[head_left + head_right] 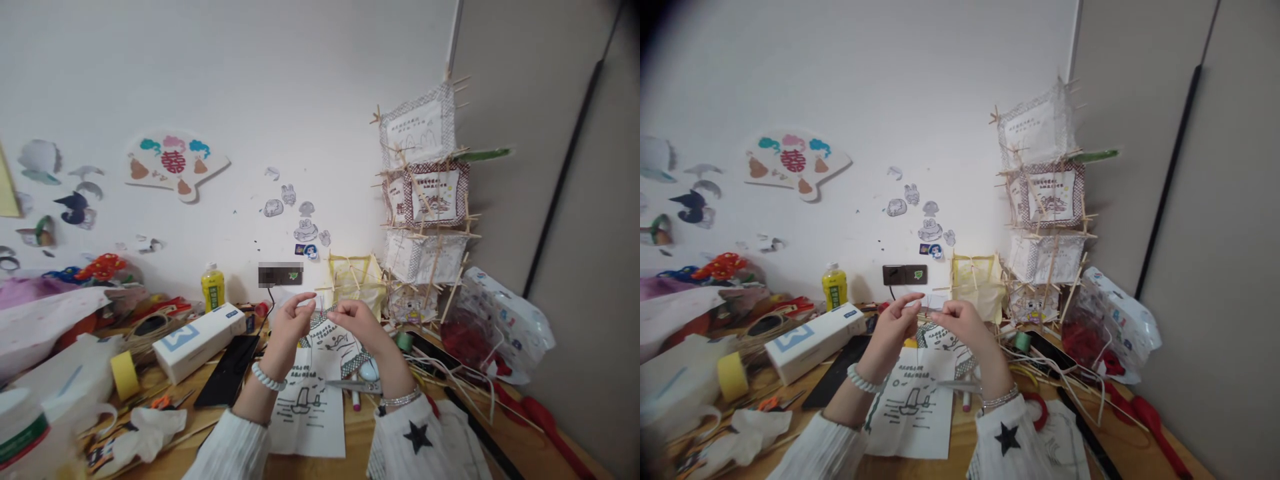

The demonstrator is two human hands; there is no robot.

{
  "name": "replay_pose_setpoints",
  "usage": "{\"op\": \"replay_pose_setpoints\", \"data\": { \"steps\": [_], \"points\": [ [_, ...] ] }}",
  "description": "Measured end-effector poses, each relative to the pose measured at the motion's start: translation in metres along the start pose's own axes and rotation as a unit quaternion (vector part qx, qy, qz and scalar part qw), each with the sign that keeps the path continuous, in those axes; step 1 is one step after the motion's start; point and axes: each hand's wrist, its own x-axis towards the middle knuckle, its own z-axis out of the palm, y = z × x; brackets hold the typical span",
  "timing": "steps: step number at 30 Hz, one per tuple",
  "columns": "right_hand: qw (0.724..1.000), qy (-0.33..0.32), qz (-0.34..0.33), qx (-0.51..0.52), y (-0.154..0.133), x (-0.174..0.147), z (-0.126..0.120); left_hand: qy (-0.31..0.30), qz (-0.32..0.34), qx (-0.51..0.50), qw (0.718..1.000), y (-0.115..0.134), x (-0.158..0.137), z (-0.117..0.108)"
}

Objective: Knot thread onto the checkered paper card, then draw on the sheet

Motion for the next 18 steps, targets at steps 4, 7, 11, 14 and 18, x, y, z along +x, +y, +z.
{"op": "replay_pose_setpoints", "data": {
  "steps": [4,7,11,14,18],
  "points": [
    [0.999,0.024,-0.011,0.039,-0.008,-0.001,0.003,-0.032,-0.002,-0.092,0.995,0.009,-0.007,0.005],
    [0.996,0.055,-0.01,0.073,-0.013,-0.001,0.008,-0.053,-0.012,-0.15,0.987,0.016,-0.01,0.009],
    [0.988,0.095,-0.001,0.124,-0.019,-0.001,0.013,-0.07,-0.018,-0.174,0.982,0.024,-0.014,0.013],
    [0.984,0.097,-0.014,0.15,-0.022,-0.003,0.012,-0.082,-0.025,-0.122,0.989,0.03,-0.017,0.012],
    [0.988,0.066,-0.036,0.135,-0.024,-0.005,0.008,-0.136,-0.057,0.033,0.989,0.035,-0.02,0.01]
  ]
}}
